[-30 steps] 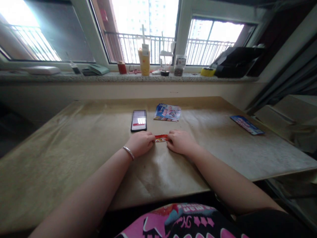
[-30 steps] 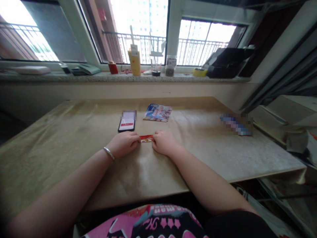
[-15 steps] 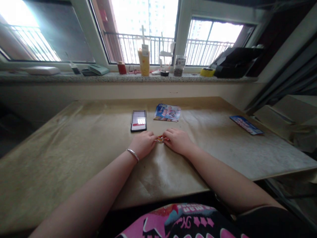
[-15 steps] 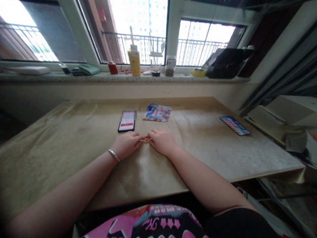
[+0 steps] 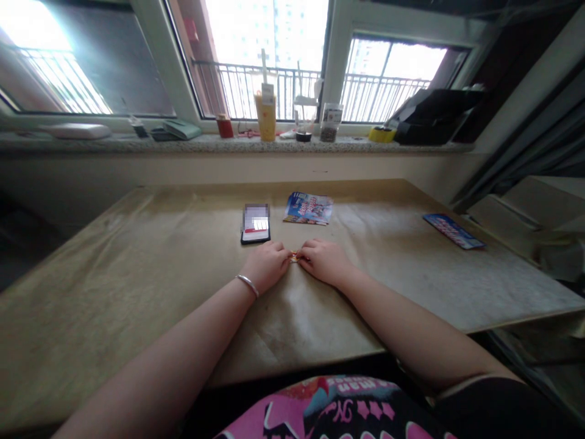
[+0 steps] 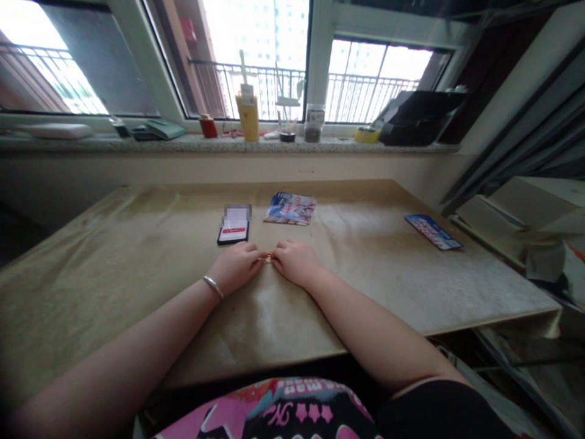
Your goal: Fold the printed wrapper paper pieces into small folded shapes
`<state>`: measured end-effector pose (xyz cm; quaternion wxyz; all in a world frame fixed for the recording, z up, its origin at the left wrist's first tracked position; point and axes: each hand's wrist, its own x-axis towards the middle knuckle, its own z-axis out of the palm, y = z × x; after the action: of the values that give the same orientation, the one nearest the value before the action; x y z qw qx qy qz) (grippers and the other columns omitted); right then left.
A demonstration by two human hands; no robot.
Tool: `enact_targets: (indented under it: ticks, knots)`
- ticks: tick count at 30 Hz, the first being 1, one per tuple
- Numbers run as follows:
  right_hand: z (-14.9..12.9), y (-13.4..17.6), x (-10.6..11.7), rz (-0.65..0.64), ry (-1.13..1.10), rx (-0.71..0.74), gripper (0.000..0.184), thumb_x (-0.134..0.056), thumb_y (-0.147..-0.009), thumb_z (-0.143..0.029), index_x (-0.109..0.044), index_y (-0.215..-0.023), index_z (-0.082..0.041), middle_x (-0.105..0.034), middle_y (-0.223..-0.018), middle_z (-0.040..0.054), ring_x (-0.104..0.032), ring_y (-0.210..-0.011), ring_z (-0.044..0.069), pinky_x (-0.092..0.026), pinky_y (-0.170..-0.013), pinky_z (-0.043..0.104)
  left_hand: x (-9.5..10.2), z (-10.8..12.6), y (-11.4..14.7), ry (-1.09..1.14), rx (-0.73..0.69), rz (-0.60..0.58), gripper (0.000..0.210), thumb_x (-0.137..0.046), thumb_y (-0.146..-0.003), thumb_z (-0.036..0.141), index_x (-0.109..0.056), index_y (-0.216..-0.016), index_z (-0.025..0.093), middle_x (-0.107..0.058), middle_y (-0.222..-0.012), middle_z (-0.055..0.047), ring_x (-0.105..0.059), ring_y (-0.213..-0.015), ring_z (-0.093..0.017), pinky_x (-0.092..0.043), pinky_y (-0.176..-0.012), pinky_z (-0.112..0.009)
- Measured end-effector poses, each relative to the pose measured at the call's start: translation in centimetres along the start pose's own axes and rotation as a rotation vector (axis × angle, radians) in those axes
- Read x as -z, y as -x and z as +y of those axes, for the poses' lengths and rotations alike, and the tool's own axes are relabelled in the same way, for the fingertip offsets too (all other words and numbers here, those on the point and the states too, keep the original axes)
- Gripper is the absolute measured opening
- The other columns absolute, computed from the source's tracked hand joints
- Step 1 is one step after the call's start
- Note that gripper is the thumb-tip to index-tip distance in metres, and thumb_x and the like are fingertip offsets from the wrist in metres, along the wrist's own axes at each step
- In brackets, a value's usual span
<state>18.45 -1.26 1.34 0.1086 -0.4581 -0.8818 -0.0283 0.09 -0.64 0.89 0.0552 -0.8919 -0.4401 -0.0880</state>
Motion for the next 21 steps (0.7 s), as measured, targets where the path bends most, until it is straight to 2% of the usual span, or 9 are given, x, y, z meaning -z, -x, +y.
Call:
enact_targets:
  ticks: [9, 16, 21]
  knots:
    - [0.30, -0.26, -0.47, 0.043, -0.002, 0.002, 0.024, -0.047, -0.089, -0.031, -0.068, -0.088, -0.019, -0.066, -0.090, 0.0048, -0.058, -0.086, 0.018, -0.038, -0.067, 0.028, -0.31, -0.08, -0.31, 0.139, 0.000, -0.025, 0.023, -0.050, -0.087, 0.023, -0.069, -0.096, 0.013, -0.062, -0.091, -0.010, -0.058, -0.087, -0.021, -0.047, -0.081, -0.032]
    - [0.59, -0.35, -0.49, 0.040, -0.022, 0.064, 0.021, -0.049, -0.088, -0.029, -0.067, -0.088, -0.018, -0.065, -0.091, 0.0067, -0.056, -0.086, 0.018, -0.038, -0.071, 0.028, -0.65, -0.24, -0.37, 0.175, 0.000, 0.032, 0.022, -0.051, -0.085, 0.021, -0.069, -0.095, 0.012, -0.061, -0.099, -0.010, -0.059, -0.088, -0.020, -0.048, -0.083, -0.031]
    - [0.71, -0.43, -0.54, 0.044, -0.020, 0.087, 0.023, -0.047, -0.089, -0.028, -0.067, -0.088, -0.018, -0.065, -0.091, 0.0066, -0.056, -0.085, 0.018, -0.038, -0.070, 0.028, -0.77, -0.34, -0.42, 0.189, 0.001, 0.025, 0.021, -0.051, -0.085, 0.021, -0.068, -0.092, 0.011, -0.062, -0.096, -0.010, -0.059, -0.089, -0.020, -0.048, -0.083, -0.031]
